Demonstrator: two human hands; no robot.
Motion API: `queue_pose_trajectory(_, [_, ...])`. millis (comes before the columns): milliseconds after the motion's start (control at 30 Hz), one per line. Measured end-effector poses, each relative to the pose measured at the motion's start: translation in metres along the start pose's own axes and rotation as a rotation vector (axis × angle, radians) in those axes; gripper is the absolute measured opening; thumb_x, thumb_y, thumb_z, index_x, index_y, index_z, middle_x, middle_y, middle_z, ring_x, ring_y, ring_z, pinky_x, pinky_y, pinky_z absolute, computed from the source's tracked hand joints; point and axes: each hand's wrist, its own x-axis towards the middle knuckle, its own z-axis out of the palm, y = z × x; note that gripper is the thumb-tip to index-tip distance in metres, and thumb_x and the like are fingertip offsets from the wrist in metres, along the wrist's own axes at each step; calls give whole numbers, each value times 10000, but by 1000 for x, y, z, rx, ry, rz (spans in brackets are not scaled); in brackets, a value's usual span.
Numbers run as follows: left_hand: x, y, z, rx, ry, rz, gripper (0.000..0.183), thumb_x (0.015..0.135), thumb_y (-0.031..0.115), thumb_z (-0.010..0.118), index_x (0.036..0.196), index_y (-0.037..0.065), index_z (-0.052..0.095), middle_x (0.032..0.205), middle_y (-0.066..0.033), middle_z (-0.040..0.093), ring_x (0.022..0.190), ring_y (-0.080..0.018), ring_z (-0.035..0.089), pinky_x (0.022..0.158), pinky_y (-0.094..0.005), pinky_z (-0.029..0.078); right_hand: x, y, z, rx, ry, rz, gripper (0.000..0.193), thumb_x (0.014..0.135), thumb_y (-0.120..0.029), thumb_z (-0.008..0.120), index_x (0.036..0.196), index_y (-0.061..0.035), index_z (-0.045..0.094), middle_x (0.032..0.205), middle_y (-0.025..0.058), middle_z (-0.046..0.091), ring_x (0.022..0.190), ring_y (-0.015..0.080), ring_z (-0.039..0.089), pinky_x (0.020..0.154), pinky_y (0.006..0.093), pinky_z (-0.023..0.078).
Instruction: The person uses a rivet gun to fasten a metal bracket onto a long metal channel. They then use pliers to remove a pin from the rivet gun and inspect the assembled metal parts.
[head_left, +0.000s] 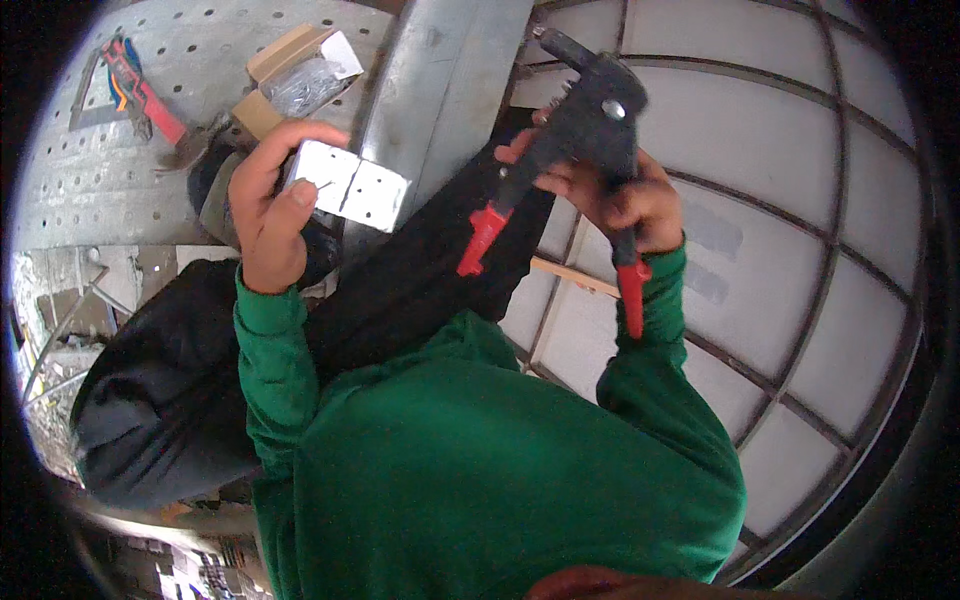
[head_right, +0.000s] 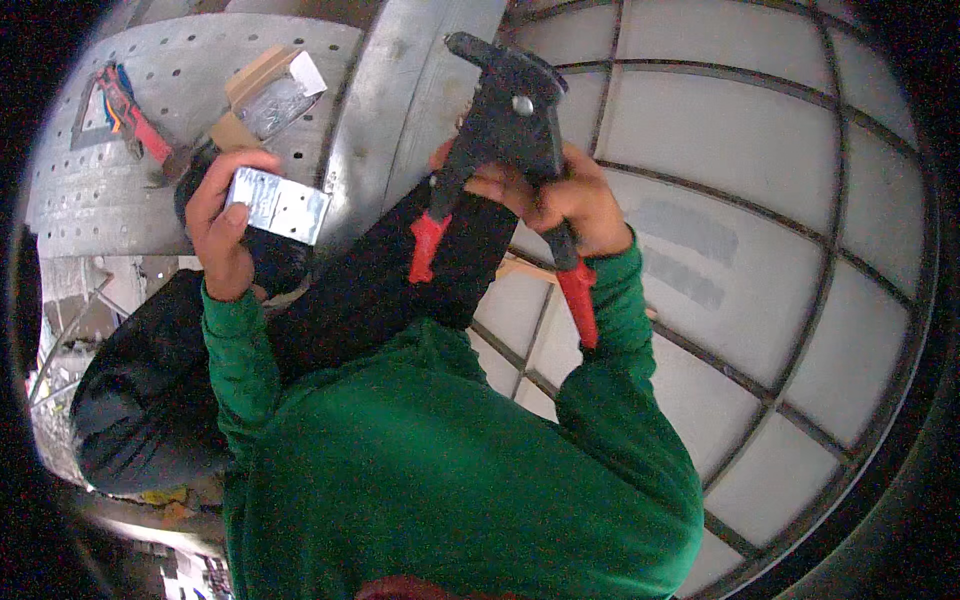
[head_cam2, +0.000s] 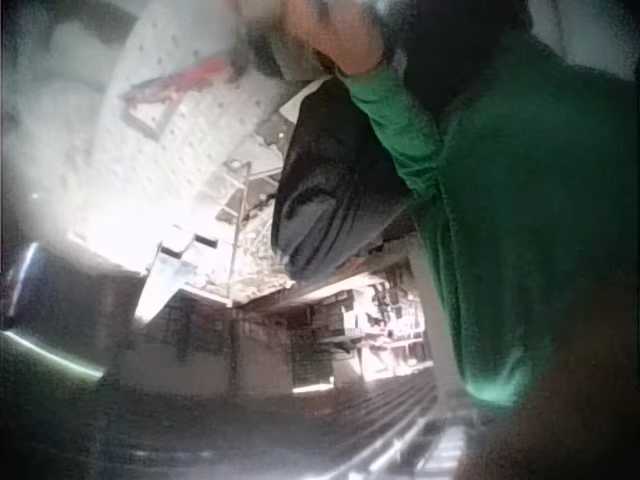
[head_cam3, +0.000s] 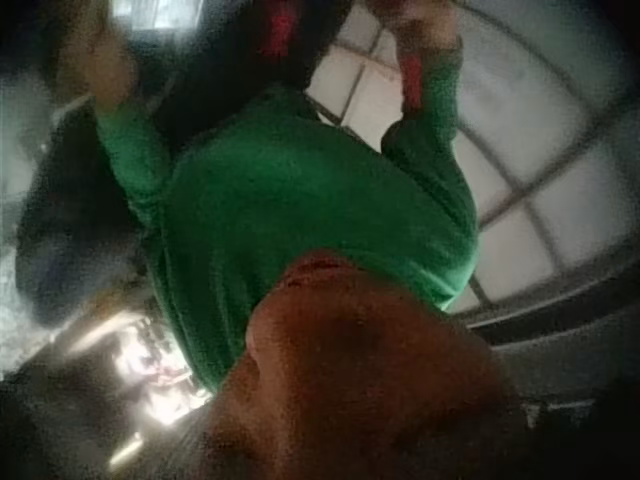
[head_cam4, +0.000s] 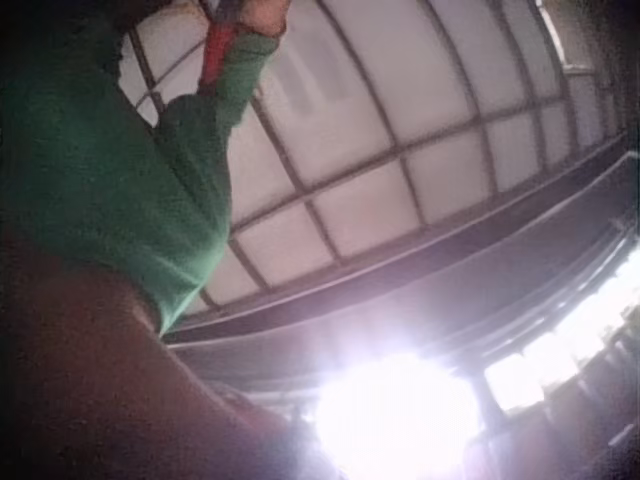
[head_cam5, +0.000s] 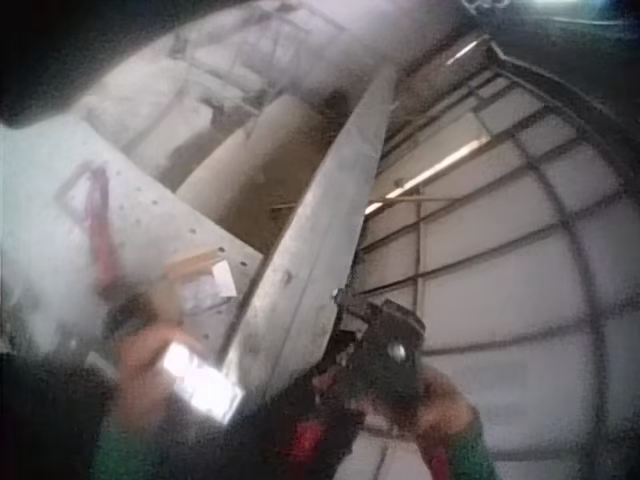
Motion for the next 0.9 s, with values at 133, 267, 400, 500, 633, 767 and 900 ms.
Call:
queue_pose_trajectory(133, [12,-1,-1,28,-46,70,473,862,384,533,1057,-39,617,930,-90,634,821,-139,584,744,-262,436,0,-16,36,-279,-124,143,827,559,-11,563,1370,49,416,1293,182,560,1261,323,481,1111,403,311])
queue_pose_trajectory(267, [5,-7,3,86,-10,194,458,859,365,524,1038,-46,616,899,-112,631,772,-173,591,710,-282,447,1,-28,48,-532,-238,320,755,613,4,588,1351,38,435,1099,100,583,1007,177,520,914,296,413])
queue_pose_trajectory(400, [8,-13,4,136,23,295,448,846,350,515,1025,-47,623,917,-152,637,788,-223,615,719,-312,468,11,-33,56,-708,-239,355,708,631,17,589,1327,29,458,974,39,572,891,151,503,832,274,420])
queue_pose_trajectory(500, [12,-20,-1,164,25,363,445,837,344,519,1027,-43,629,923,-162,638,804,-248,625,743,-324,478,15,-35,56,-730,-215,396,728,616,22,589,1332,34,463,996,38,573,921,137,493,836,260,417])
queue_pose_trajectory(633, [12,-17,1,160,17,374,438,822,332,520,1026,-39,632,920,-160,636,803,-257,627,738,-325,479,13,-38,61,-697,-223,430,751,591,16,598,1330,40,467,1024,44,577,949,135,487,860,256,409])
queue_pose_trajectory(767, [11,-16,5,149,39,397,428,810,322,519,1025,-30,635,900,-156,629,786,-253,624,721,-322,476,10,-42,63,-770,-234,403,735,591,5,597,1314,47,472,1023,43,577,951,134,486,866,251,402])
queue_pose_trajectory(900, [10,-12,12,132,34,352,417,811,321,523,1015,-25,634,866,-149,622,764,-246,617,700,-323,470,9,-42,66,-791,-253,332,736,598,-7,605,1318,47,466,1001,38,575,929,135,495,854,253,412])
